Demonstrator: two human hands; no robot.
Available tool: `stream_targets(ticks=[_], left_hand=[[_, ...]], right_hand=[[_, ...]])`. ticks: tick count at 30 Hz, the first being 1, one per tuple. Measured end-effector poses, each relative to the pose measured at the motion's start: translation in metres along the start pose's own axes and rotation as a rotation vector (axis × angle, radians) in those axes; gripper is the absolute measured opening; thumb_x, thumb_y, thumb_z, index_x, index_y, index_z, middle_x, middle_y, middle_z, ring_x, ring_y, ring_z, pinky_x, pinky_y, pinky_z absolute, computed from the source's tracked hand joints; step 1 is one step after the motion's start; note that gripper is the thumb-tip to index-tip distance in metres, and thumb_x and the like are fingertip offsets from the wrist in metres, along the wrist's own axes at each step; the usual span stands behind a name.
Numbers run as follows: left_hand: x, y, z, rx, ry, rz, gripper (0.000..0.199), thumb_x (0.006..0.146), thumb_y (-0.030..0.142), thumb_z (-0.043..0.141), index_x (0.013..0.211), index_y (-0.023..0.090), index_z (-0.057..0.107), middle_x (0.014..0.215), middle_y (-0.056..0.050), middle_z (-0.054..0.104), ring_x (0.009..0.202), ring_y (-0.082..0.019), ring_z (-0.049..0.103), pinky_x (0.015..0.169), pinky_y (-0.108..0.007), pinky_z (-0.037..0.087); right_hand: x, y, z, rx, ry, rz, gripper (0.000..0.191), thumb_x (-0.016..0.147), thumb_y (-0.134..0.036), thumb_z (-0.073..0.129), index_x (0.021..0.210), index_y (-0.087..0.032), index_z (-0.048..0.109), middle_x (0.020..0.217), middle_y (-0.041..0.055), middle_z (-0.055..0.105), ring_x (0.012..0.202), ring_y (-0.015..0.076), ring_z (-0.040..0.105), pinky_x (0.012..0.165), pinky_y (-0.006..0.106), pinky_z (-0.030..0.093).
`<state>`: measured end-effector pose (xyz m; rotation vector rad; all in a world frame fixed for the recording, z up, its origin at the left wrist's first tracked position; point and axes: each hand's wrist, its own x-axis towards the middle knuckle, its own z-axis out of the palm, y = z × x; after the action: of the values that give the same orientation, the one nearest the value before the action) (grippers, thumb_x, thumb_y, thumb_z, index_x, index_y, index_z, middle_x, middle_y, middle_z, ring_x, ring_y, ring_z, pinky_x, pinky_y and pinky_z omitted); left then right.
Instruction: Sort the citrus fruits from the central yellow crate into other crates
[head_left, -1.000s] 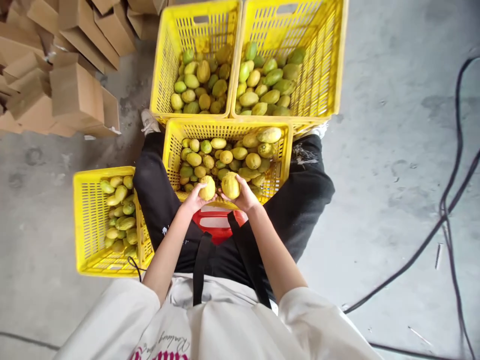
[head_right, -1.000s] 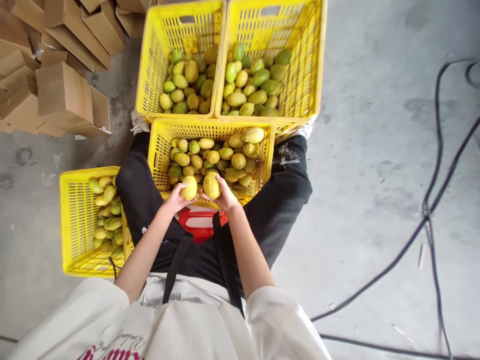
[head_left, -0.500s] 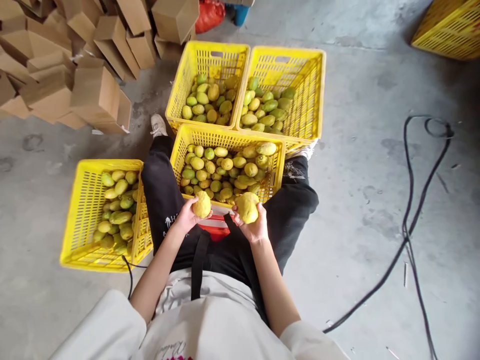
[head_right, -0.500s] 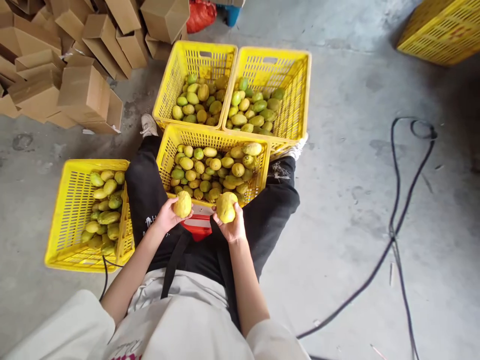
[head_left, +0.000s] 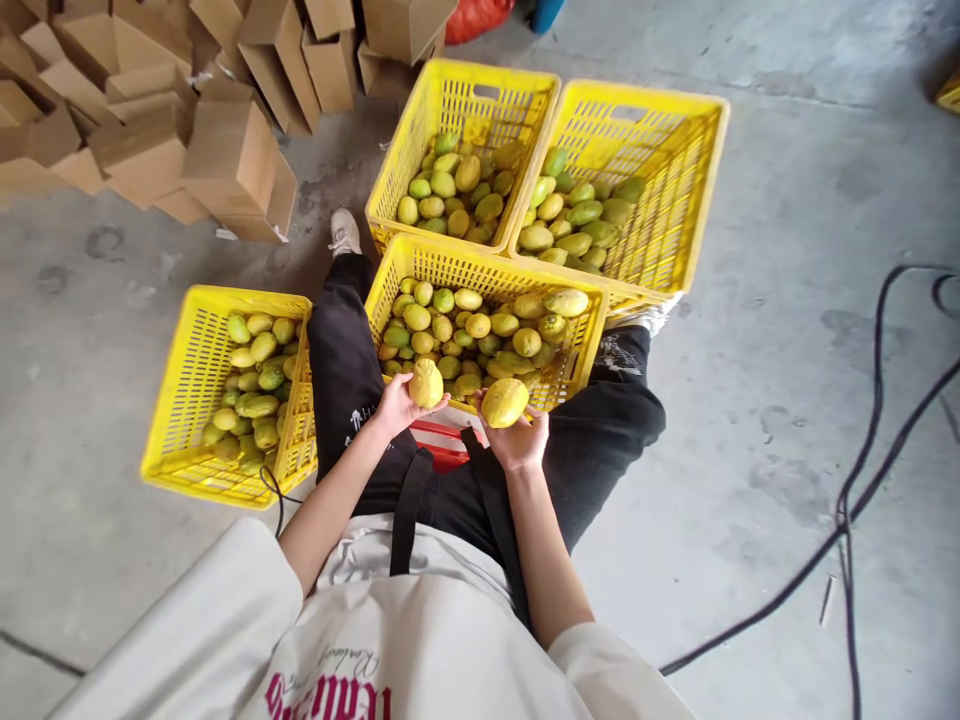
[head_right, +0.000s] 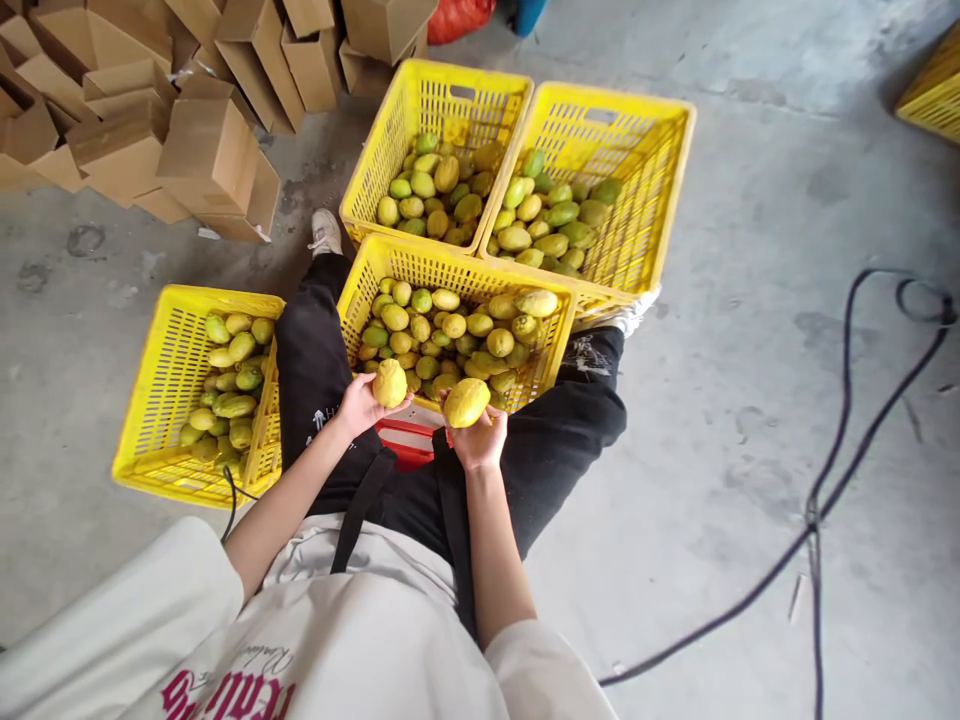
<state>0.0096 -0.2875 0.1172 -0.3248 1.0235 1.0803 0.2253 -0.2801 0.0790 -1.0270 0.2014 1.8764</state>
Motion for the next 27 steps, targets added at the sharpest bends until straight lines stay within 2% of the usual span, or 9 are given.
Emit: stream_targets(ticks=[4,7,9,11,15,18,20,23,27], left_hand=[[0.002,0.0,-0.004,0.016,-0.03,0.053,0.025,0.093,0.026,0.057,0.117,0.019,0.058,0.102,-0.008,0.075,0.097,-0.026,0.077,0.091,-0.045,0.064],[0.003,-0.001,-0.005,0.078,-0.057,0.055,0.03,0.089,0.028,0.06,0.117,0.017,0.058,0.104,-0.011,0.075,0.086,-0.026,0.078,0.072,-0.036,0.064],[0.003,-0.001,-0.005,0.13,-0.072,0.058,0.031,0.087,0.029,0.059,0.116,0.016,0.058,0.103,-0.013,0.075,0.075,-0.025,0.077,0.057,-0.031,0.059],[0.002,0.001,-0.004,0.179,-0.076,0.074,0.033,0.085,0.03,0.059,0.116,0.018,0.056,0.099,-0.011,0.075,0.068,-0.024,0.075,0.05,-0.028,0.055],[0.002,0.0,-0.004,0.278,-0.044,0.101,0.035,0.082,0.032,0.063,0.114,0.023,0.051,0.09,-0.005,0.072,0.065,-0.022,0.074,0.051,-0.028,0.056],[0.009,-0.006,0.0,0.377,0.038,0.106,0.038,0.083,0.035,0.066,0.115,0.024,0.049,0.082,0.0,0.068,0.058,-0.02,0.072,0.05,-0.026,0.054],[0.02,-0.01,0.014,0.458,0.089,0.101,0.039,0.084,0.035,0.067,0.116,0.024,0.048,0.075,0.003,0.065,0.052,-0.02,0.069,0.048,-0.027,0.052],[0.041,-0.005,0.058,0.607,0.051,0.083,0.031,0.084,0.03,0.071,0.11,0.022,0.055,0.067,0.001,0.065,0.048,-0.022,0.067,0.047,-0.03,0.051],[0.045,0.033,0.12,0.802,-0.124,0.114,0.029,0.075,0.01,0.079,0.1,0.018,0.067,0.056,0.0,0.064,0.042,-0.018,0.059,0.048,-0.028,0.047]], right_hand=[[0.0,-0.001,-0.001,-0.002,0.022,-0.047,0.034,0.079,-0.039,0.068,0.107,-0.021,0.07,0.1,0.0052,0.076,0.091,0.0219,0.075,0.079,0.033,0.064],[0.001,0.001,0.001,-0.029,0.021,-0.042,0.032,0.076,-0.034,0.074,0.105,-0.021,0.07,0.099,0.0043,0.076,0.086,0.0205,0.075,0.07,0.028,0.063],[0.001,0.003,0.003,-0.038,0.014,-0.04,0.032,0.076,-0.032,0.075,0.105,-0.021,0.07,0.097,0.0049,0.076,0.085,0.022,0.076,0.069,0.03,0.063],[0.0,0.004,0.004,-0.044,-0.001,-0.04,0.033,0.077,-0.035,0.075,0.107,-0.02,0.071,0.099,0.0072,0.077,0.087,0.0248,0.076,0.072,0.034,0.064],[0.0,0.003,0.004,-0.043,-0.056,-0.035,0.036,0.078,-0.039,0.069,0.107,-0.018,0.071,0.107,0.0117,0.078,0.095,0.0303,0.076,0.086,0.046,0.063],[0.002,0.003,0.002,-0.04,-0.064,-0.028,0.038,0.073,-0.037,0.069,0.106,-0.018,0.072,0.106,0.0121,0.078,0.096,0.0311,0.076,0.091,0.047,0.061],[0.005,0.004,0.0,-0.05,-0.06,-0.031,0.039,0.071,-0.036,0.07,0.107,-0.02,0.071,0.105,0.0099,0.079,0.096,0.0305,0.076,0.091,0.047,0.06],[0.007,0.005,-0.002,-0.082,-0.061,-0.023,0.038,0.07,-0.036,0.072,0.105,-0.021,0.07,0.103,0.0068,0.079,0.092,0.0291,0.077,0.091,0.047,0.06],[0.006,0.005,-0.001,-0.12,-0.059,-0.015,0.039,0.068,-0.036,0.074,0.103,-0.021,0.07,0.098,0.0055,0.079,0.088,0.0297,0.077,0.091,0.05,0.059]])
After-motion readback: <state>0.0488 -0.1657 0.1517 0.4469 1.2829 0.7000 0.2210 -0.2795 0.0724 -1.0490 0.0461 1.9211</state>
